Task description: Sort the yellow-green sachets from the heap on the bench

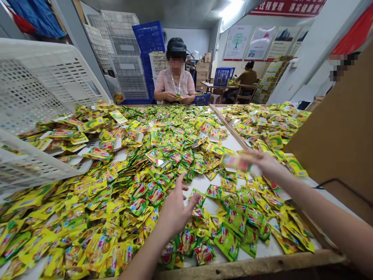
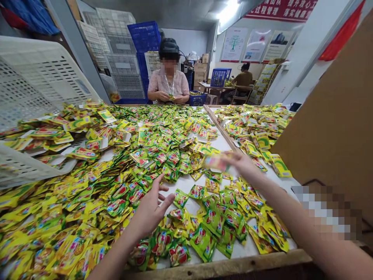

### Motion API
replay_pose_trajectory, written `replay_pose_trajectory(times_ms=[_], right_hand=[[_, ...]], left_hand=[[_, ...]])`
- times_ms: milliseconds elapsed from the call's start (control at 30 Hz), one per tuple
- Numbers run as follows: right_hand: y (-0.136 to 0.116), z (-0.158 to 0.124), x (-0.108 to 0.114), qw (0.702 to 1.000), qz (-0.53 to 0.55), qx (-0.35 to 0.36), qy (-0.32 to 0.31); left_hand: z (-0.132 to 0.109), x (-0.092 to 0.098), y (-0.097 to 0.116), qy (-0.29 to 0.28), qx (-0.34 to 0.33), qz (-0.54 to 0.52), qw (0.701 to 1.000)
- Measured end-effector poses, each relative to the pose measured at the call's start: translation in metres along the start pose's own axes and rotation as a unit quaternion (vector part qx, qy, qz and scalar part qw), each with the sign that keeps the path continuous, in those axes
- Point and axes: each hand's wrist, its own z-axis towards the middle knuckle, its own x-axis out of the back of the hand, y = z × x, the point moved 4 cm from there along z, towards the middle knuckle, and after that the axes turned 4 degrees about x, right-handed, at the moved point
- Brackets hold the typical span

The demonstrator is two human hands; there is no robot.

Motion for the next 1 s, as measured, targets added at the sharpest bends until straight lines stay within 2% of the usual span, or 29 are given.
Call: replay_pose_trajectory(times_ms=[33,67,100,133,167,200,267,333,367,433,500,567,667,800,900,1000], right_hand=[[-0.018,0.014,0.032,0.986,-0.026,0.056,0.154],[-0.034,0.021,0.059,0.948,-0.064,0.104,0.294],[-0.045,0.023,0.077,0.898,-0.099,0.127,0.409],[-0.052,0.024,0.085,0.867,-0.133,0.146,0.457],[-0.055,0.025,0.081,0.856,-0.187,0.171,0.452],[-0.052,0.025,0.068,0.861,-0.243,0.196,0.403],[-0.033,0.024,0.016,0.876,-0.360,0.253,0.195],[-0.005,0.017,-0.042,0.876,-0.393,0.276,0.051],[0.007,0.014,-0.069,0.869,-0.408,0.282,-0.002],[0.026,0.013,-0.111,0.851,-0.438,0.281,-0.065],[0.034,0.018,-0.134,0.836,-0.472,0.266,-0.086],[0.036,0.023,-0.142,0.823,-0.503,0.248,-0.092],[0.036,0.022,-0.142,0.803,-0.533,0.245,-0.106],[0.036,0.010,-0.139,0.792,-0.543,0.254,-0.115],[0.035,0.004,-0.128,0.807,-0.523,0.249,-0.111],[0.034,0.002,-0.106,0.844,-0.473,0.236,-0.096]], left_hand=[[0.001,0.002,-0.001,0.009,0.003,0.002,1.000],[0.002,0.003,-0.002,0.014,0.003,0.008,1.000],[0.002,0.003,-0.002,0.017,0.000,0.018,1.000],[0.003,0.002,-0.002,0.020,-0.005,0.031,0.999],[0.003,0.001,-0.001,0.021,-0.013,0.045,0.999],[0.004,0.000,-0.001,0.021,-0.021,0.058,0.998],[0.006,-0.005,-0.002,0.013,-0.031,0.078,0.996],[0.009,-0.009,-0.005,-0.001,-0.030,0.094,0.995],[0.010,-0.011,-0.007,-0.006,-0.027,0.101,0.995],[0.012,-0.012,-0.011,-0.010,-0.024,0.112,0.993],[0.013,-0.014,-0.013,-0.010,-0.025,0.119,0.993],[0.016,-0.015,-0.011,0.007,-0.053,0.133,0.990],[0.030,-0.025,-0.001,0.037,-0.122,0.171,0.977],[0.072,-0.046,0.010,0.028,-0.148,0.203,0.967],[0.101,-0.056,0.011,0.028,-0.141,0.212,0.967],[0.112,-0.056,0.008,0.023,-0.140,0.192,0.971]])
